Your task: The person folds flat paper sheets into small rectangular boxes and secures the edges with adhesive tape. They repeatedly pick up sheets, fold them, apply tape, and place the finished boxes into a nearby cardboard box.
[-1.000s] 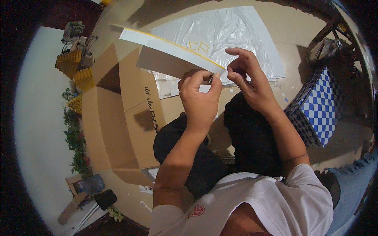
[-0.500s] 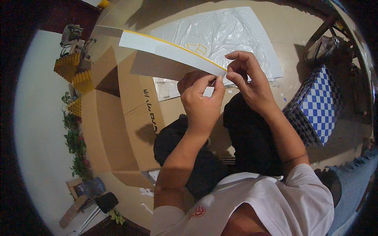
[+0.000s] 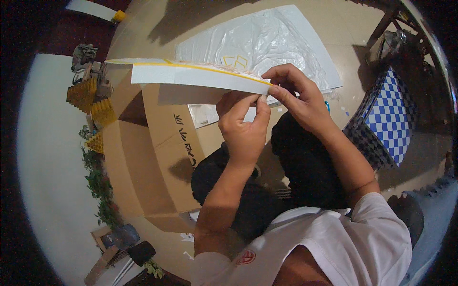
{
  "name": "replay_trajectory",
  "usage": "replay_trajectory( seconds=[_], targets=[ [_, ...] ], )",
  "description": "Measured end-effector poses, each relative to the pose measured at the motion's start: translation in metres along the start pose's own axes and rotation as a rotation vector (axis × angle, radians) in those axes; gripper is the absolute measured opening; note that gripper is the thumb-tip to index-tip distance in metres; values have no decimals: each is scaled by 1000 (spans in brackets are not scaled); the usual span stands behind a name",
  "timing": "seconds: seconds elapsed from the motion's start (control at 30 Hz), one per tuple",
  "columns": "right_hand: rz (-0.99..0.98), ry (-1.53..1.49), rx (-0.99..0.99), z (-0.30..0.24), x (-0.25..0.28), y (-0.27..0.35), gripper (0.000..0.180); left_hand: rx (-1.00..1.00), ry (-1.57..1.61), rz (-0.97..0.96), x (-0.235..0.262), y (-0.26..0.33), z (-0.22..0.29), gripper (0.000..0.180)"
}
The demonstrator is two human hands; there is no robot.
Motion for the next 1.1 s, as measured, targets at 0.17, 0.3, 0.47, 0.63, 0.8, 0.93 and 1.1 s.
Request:
replay_trajectory(
  seconds=[0.17, 0.3, 0.47, 0.63, 0.8, 0.93, 1.1],
  targets=[
    [12, -29, 20, -1, -2, 0, 20, 58, 62, 9, -2, 1, 8, 14],
    [17, -22, 43, 0, -3, 1, 18, 15, 52, 20, -2, -1, 7, 16],
    [-76, -51, -137, 0, 1, 1, 23, 155, 125, 8, 0, -1, 8, 16],
    [-36, -89, -210, 0, 2, 0, 27, 219, 224, 2, 0, -2, 3, 18],
    [47, 126, -75, 16, 8, -1, 40, 329, 871, -69, -1, -5, -5, 18],
    [-106, -95, -183, 11, 5, -4, 36, 399, 1293, -171, 2, -9, -10, 24],
    [-179, -311, -132, 15, 15, -2, 54, 388, 934, -566, 18, -8, -10, 22]
  ],
)
Point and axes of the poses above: each hand's wrist, its own y-axis away from the middle knuckle, its own x-axis out of the back of the hand, z = x × y, the point moved 2 cm from there along -y, towards the middle knuckle, and after that the axes turned 12 degrees about -z, right-handed, at the moved point
